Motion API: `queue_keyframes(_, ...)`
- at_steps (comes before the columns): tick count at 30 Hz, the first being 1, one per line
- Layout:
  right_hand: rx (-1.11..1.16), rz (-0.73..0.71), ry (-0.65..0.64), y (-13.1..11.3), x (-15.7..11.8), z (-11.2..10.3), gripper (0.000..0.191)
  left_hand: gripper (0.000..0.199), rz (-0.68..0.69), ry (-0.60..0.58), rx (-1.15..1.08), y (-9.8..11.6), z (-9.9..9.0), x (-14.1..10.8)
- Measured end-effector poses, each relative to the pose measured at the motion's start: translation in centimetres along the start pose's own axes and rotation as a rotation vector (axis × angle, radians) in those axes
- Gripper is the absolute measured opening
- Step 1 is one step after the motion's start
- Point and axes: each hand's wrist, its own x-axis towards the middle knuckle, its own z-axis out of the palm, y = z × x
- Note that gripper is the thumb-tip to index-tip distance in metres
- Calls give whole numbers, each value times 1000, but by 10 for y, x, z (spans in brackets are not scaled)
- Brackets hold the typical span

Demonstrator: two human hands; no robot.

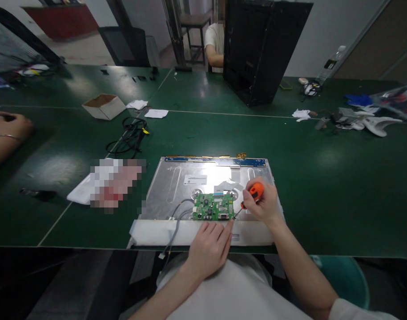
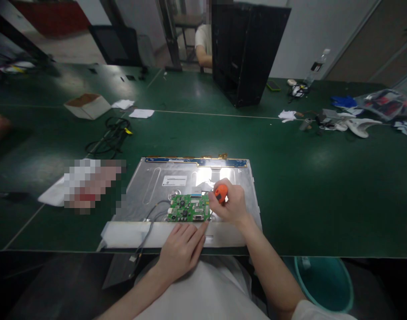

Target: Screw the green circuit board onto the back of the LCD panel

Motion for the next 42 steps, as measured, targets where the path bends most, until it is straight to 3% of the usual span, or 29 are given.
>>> queue_keyframes(16,-94,-191,17,-10,-4,-2,7,33,18,20,15,-1,1,-1)
queue_keyframes(29,-122,-231,37,-14,-4,-1,6,31,17,-1,26,1,0,0)
queue_keyframes(33,-124,-251,51,-16,-6,0,15,29,1,-2,38,2,-1,1)
queue_keyframes(42,-129,-280,-55,-19,-3,-4,16,27,4,9,41,2,0,2)
